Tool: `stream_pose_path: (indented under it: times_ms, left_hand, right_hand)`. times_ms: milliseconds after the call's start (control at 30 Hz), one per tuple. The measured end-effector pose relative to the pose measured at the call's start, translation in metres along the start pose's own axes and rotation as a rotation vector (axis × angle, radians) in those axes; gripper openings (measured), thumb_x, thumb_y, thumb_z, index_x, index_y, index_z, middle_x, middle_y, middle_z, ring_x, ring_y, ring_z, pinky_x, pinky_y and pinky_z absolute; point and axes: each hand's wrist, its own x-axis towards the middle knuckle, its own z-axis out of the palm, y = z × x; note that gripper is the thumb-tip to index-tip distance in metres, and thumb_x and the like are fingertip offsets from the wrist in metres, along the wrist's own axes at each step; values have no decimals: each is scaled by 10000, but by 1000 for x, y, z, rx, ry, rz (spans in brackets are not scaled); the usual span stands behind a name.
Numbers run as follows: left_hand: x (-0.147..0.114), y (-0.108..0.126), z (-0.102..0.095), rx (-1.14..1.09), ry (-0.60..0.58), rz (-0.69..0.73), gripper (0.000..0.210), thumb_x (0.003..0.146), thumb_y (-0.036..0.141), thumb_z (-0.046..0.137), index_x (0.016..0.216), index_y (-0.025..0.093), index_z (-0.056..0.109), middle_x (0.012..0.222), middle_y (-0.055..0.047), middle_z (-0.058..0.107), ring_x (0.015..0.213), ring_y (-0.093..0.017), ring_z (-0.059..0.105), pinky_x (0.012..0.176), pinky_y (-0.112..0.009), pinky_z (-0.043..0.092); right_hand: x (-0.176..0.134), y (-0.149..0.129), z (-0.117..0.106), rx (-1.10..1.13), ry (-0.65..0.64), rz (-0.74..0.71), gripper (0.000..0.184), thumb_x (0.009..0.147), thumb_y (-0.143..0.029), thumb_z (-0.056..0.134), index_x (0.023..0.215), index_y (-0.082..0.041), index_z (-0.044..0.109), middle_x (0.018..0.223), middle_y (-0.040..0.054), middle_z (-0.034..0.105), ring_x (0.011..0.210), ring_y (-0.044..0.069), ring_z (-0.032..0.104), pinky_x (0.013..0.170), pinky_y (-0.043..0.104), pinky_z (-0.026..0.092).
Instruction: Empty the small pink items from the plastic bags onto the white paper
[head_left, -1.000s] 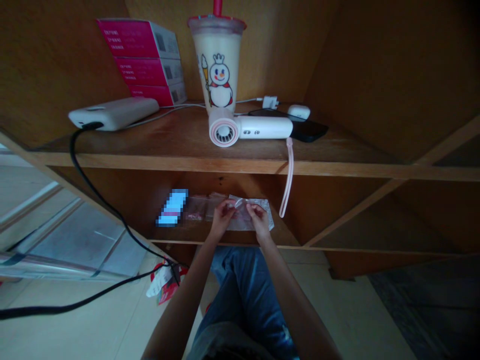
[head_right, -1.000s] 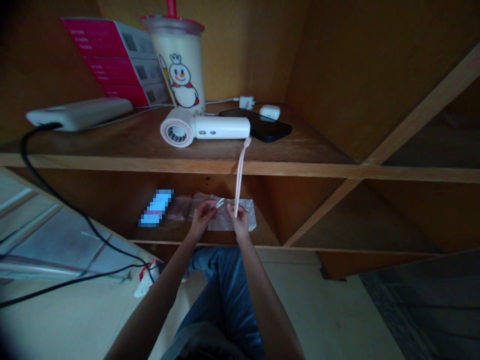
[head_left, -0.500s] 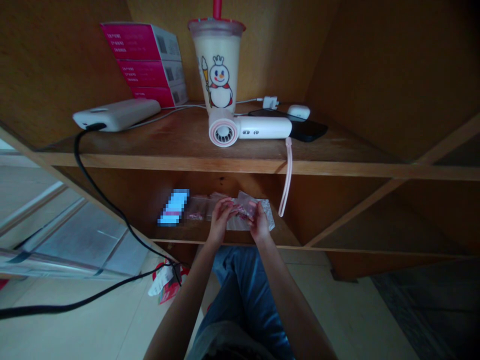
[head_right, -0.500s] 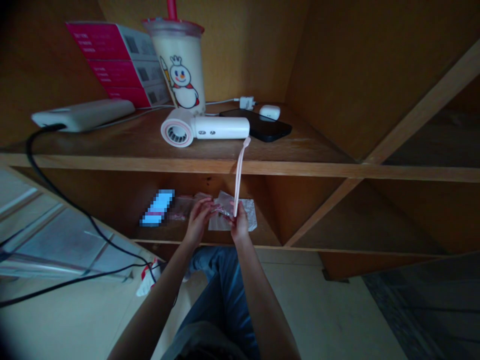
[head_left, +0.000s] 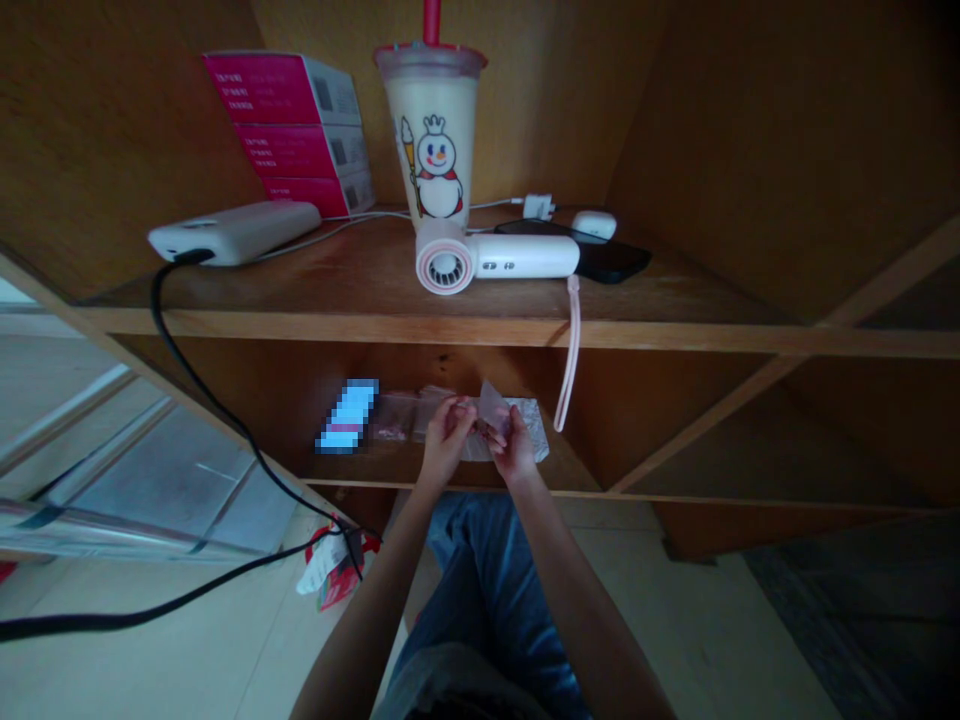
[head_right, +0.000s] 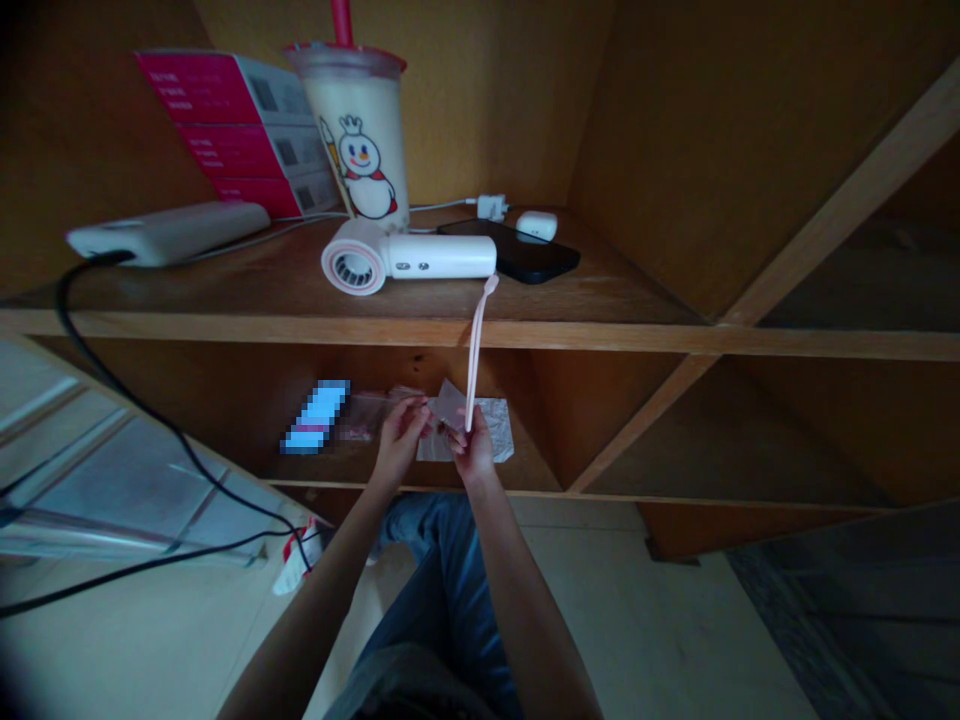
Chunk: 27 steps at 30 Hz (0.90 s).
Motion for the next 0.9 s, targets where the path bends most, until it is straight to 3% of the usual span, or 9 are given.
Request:
stream_pose_path:
  times_ms: [100, 300, 433, 633, 800, 900]
  left_hand:
    - [6, -4, 0, 91, 0, 18, 375, 731, 346, 610, 1057, 192, 505, 872, -38, 629, 710, -135, 611, 633, -251, 498]
    - [23, -7, -8, 166, 1, 65, 446, 682, 221, 639, 1092, 179, 469, 783, -11, 630, 725, -136, 622, 677, -259, 491]
    - [29, -4, -12, 207, -6, 109, 376, 663, 170, 633, 1020, 167, 514, 738, -4, 634, 687, -128, 619, 657, -243, 486]
    - [25, -6, -9, 154, 57, 126, 416, 673, 180, 626, 1066, 173, 489, 790, -14, 632, 700, -123, 615, 663, -243, 485]
    - [20, -14, -10, 114, 109, 108, 385, 675, 189, 622, 1041, 174, 501, 853, -32, 621, 745, -126, 610, 701, -256, 484]
    - [18, -19, -16, 99, 150, 100, 364, 693, 207, 603, 1042, 184, 501, 899, -39, 601, 776, -129, 597, 689, -252, 487]
  right_hand:
    - [1, 0, -3, -123, 51, -42, 280, 762, -433, 545, 651, -177, 532, 419, -84, 392, 289, 3, 195, 263, 125, 126]
    - [0, -9, -8, -349, -17, -26, 328, 706, -461, 595, 592, -166, 506, 458, -73, 433, 297, -5, 206, 284, 139, 88]
    - [2, -16, -6, -327, -24, -10, 338, 694, -460, 604, 576, -176, 465, 420, -88, 384, 296, 3, 190, 285, 145, 75]
    - [8, -20, 4, -298, 24, 9, 362, 679, -443, 608, 549, -188, 387, 386, -103, 333, 286, 8, 181, 275, 144, 76]
    - [13, -20, 4, -384, 172, -126, 326, 668, -396, 606, 558, -202, 368, 386, -110, 317, 285, 21, 189, 272, 162, 104]
    - [18, -23, -4, -502, 198, -272, 347, 656, -425, 606, 546, -209, 357, 390, -107, 307, 308, 31, 204, 298, 181, 154]
